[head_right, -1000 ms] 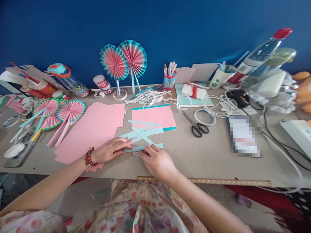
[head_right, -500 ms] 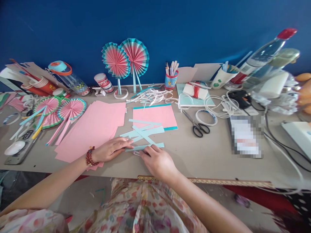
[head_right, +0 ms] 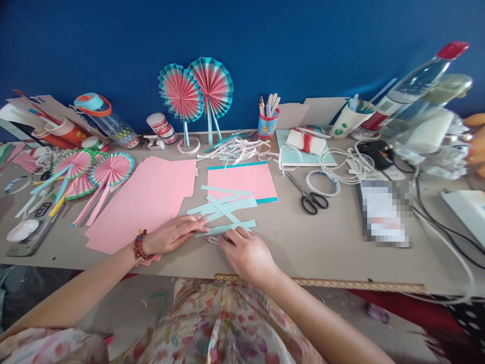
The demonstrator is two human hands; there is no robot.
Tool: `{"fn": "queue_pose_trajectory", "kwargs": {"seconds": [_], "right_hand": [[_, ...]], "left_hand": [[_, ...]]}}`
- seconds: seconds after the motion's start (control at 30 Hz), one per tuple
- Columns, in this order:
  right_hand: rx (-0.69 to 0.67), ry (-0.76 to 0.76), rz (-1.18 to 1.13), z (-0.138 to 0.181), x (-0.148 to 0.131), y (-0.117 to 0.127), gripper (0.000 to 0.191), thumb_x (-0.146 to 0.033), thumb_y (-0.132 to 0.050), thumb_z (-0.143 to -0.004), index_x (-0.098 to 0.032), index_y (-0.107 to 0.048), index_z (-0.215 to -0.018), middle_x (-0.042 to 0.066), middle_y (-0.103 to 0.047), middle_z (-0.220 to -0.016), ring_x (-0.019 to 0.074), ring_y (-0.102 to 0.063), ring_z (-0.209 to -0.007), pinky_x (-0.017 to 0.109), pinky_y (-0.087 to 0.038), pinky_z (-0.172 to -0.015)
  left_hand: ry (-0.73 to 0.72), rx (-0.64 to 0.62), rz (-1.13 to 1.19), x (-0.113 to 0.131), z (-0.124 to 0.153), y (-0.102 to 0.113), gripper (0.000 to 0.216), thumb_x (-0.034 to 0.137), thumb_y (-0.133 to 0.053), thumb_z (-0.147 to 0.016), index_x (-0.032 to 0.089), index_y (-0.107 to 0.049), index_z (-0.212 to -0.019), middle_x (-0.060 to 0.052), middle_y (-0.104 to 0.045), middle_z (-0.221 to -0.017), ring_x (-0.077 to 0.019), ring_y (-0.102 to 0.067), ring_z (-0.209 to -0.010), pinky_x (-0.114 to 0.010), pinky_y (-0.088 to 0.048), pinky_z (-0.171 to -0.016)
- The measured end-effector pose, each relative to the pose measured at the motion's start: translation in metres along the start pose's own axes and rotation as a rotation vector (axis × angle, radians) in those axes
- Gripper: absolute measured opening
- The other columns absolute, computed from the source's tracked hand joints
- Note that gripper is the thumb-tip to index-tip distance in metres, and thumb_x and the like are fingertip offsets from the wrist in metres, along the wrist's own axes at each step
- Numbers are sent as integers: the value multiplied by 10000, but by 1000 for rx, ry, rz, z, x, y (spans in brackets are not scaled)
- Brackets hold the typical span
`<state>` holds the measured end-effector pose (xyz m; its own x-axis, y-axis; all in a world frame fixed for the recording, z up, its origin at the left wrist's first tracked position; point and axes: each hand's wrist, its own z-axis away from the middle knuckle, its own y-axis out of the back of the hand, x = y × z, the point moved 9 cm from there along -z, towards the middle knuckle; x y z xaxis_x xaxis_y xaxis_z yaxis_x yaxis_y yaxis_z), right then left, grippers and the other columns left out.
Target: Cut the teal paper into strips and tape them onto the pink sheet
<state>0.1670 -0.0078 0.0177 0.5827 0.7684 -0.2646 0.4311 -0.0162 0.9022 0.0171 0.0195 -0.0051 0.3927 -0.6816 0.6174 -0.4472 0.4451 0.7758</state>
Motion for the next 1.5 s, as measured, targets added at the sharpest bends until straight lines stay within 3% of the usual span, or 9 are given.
{"fn": "queue_pose_trajectory", "kwargs": {"seconds": [0.2,0.6,1.2,1.37,1.5], "right_hand": [[12,0,-4,3,-1,-3,273,-157,-439,-992,-178,-703,-1056,64,-659,-879,168,-564,-791,275,-477,-671],[-8,-34,-14,3,-4,-3,280,-138,-457,-981,-181,-694,-1125,68,-649,-890,167,-562,-798,270,-495,-687],[-33,-40,11,1,-7,-10,301,-107,-474,-955,-183,-683,-1158,66,-648,-892,173,-561,-810,281,-500,-700],[-25,-52,-7,2,-6,-9,273,-119,-498,-953,-180,-695,-1131,69,-647,-905,177,-567,-825,285,-498,-712],[-4,-45,-15,6,-7,-9,290,-117,-482,-959,-202,-699,-1131,62,-642,-894,167,-557,-792,278,-493,-706]], "left_hand": [[-8,24,1,2,0,1,561,132,-334,-1040,303,-235,-1565,-38,-611,-1377,-182,-484,-1347,-417,-387,-1167],[0,15,8,2,0,-1,512,163,-309,-1050,293,-296,-1546,-42,-629,-1340,-181,-560,-1244,-448,-372,-1177],[18,-4,-44,1,2,-3,482,205,-400,-1038,282,-352,-1511,-63,-577,-1400,-214,-478,-1350,-443,-389,-1163],[10,10,-31,2,1,-2,523,184,-410,-1031,277,-304,-1534,-59,-624,-1341,-199,-504,-1323,-443,-386,-1168],[10,10,-31,3,1,-2,461,200,-406,-1035,279,-394,-1489,-66,-570,-1416,-211,-499,-1333,-458,-396,-1160]]}}
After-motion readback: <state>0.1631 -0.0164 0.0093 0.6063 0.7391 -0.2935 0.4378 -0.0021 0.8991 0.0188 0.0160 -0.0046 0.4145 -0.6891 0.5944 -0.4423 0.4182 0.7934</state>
